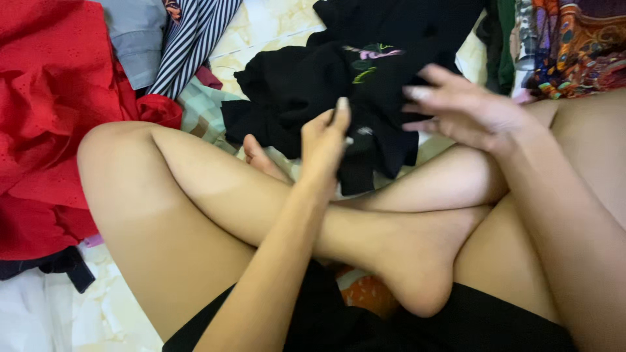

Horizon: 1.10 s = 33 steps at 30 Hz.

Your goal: The person sits cross-legged on a tiled floor and folds several pieces of clothing by hand. They fold a pink patterned cloth, a floral garment, a colorful patterned cloth, and a black shirt with an embroidered flower, stacking them neatly.

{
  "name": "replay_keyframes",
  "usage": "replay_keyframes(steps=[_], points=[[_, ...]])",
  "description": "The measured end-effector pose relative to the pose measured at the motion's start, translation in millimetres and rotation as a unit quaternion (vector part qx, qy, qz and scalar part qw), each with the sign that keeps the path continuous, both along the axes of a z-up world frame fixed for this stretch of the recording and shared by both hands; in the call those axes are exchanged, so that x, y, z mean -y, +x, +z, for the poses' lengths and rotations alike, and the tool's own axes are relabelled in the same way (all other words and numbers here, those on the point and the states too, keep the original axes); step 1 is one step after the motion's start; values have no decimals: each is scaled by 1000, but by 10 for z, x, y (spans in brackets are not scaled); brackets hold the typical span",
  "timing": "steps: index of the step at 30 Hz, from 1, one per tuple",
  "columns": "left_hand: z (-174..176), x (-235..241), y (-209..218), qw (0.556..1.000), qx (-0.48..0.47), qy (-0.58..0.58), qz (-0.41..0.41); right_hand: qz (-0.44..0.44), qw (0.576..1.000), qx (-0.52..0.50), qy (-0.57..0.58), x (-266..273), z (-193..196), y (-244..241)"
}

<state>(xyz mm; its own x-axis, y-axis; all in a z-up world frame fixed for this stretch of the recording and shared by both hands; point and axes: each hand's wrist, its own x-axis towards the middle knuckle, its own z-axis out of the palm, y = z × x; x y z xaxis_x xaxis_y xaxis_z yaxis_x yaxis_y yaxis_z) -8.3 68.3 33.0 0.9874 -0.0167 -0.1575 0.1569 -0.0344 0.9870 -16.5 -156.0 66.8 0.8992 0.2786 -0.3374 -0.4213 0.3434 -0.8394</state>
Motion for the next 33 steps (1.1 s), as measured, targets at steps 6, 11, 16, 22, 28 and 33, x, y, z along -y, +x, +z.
replay_keyframes(steps=[6, 11, 16, 22, 28, 33], points=[[59, -137, 111, 897, -207, -388, 42, 93, 971, 87, -201, -603, 325, -217], [300, -208, 6, 836, -172, -520, 24, -28, 871, 222, -436, -727, -137, -291], [299, -49, -104, 934, -95, -345, -4, -21, 815, 255, -519, -766, 4, -393], [186, -36, -137, 996, 55, 31, 55, -49, 801, 323, -503, -819, 79, -507], [287, -350, -72, 953, 267, 59, 128, -245, 838, 239, -426, -428, -177, -425], [48, -846, 336, 964, -31, 177, 197, -209, 977, 43, -20, -607, 84, -610]])
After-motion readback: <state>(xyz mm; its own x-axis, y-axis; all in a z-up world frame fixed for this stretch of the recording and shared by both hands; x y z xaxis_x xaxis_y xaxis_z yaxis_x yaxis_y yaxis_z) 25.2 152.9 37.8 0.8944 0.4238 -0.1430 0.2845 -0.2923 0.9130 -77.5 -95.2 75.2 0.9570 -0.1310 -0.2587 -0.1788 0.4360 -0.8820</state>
